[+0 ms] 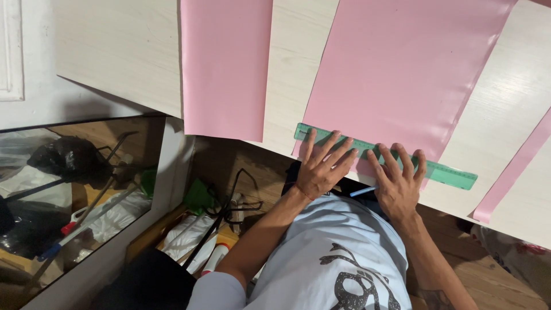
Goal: Measuring and cutting pieces of pink leather using a ruler, pen, and scissors.
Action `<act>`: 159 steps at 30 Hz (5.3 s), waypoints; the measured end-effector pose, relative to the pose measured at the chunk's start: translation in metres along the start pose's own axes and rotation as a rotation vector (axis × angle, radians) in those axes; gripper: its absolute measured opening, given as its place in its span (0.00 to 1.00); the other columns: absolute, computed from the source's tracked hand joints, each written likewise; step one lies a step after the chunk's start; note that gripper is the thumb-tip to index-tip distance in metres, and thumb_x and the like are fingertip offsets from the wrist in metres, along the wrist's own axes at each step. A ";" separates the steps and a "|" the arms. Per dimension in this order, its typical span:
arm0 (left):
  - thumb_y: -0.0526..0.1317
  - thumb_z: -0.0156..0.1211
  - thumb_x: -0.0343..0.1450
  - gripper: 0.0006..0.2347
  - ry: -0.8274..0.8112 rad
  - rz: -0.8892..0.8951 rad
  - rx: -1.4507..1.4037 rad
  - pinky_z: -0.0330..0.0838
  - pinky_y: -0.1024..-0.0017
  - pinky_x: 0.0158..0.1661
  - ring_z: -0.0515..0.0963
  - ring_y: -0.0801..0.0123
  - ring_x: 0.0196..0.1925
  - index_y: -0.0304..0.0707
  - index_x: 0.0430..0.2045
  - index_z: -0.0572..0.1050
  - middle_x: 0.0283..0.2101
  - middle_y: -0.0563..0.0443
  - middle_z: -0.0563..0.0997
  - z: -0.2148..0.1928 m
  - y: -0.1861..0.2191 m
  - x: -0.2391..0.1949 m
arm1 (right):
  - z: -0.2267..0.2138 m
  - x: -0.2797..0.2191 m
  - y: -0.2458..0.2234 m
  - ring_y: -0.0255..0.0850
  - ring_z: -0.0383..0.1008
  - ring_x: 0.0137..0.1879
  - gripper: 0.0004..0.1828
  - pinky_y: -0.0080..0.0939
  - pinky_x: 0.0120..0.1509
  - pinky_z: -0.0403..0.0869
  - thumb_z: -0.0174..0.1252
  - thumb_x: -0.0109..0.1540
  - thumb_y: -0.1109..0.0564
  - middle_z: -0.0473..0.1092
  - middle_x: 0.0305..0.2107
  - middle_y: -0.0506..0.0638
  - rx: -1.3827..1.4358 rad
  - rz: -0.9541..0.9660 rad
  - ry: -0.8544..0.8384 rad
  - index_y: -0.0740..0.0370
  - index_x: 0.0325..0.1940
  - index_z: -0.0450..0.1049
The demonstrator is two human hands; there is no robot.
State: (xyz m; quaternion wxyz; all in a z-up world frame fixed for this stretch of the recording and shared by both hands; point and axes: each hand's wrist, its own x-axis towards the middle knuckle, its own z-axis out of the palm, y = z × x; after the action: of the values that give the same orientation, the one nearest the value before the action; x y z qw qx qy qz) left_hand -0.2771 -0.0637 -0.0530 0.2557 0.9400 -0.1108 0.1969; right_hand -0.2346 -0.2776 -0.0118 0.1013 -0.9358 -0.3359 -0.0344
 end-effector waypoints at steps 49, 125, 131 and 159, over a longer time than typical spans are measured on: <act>0.39 0.71 0.72 0.10 0.012 0.034 0.066 0.47 0.35 0.74 0.64 0.57 0.75 0.50 0.47 0.84 0.65 0.57 0.76 0.010 0.004 0.002 | -0.011 0.033 0.129 0.27 0.61 0.24 0.16 0.30 0.25 0.59 0.71 0.60 0.59 0.65 0.21 0.43 1.066 0.255 -0.280 0.57 0.28 0.67; 0.89 0.44 0.46 0.63 -0.631 0.381 0.195 0.25 0.37 0.73 0.42 0.57 0.79 0.43 0.72 0.57 0.78 0.49 0.49 0.035 -0.027 0.200 | -0.035 0.010 0.109 0.43 0.51 0.79 0.36 0.64 0.83 0.44 0.53 0.64 0.63 0.53 0.75 0.43 0.106 0.184 -0.141 0.38 0.76 0.59; 0.89 0.42 0.45 0.64 -0.624 0.391 0.202 0.25 0.36 0.72 0.41 0.56 0.79 0.43 0.72 0.57 0.78 0.50 0.48 0.037 -0.027 0.198 | -0.039 0.011 0.108 0.44 0.51 0.79 0.38 0.64 0.83 0.44 0.54 0.63 0.64 0.53 0.75 0.44 0.098 0.189 -0.168 0.38 0.76 0.60; 0.90 0.40 0.46 0.63 -0.649 0.369 0.198 0.24 0.36 0.72 0.41 0.58 0.79 0.45 0.73 0.54 0.78 0.52 0.47 0.038 -0.028 0.198 | -0.045 0.019 0.117 0.49 0.63 0.71 0.22 0.62 0.77 0.58 0.42 0.75 0.57 0.63 0.69 0.55 0.404 0.240 0.080 0.52 0.74 0.64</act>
State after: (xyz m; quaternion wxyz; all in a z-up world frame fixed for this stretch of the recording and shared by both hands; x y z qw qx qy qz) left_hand -0.0786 -0.0817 -0.0104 0.0757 0.9377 -0.3339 -0.0582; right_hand -0.1454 -0.3633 0.0150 0.3030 -0.9277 -0.2179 0.0086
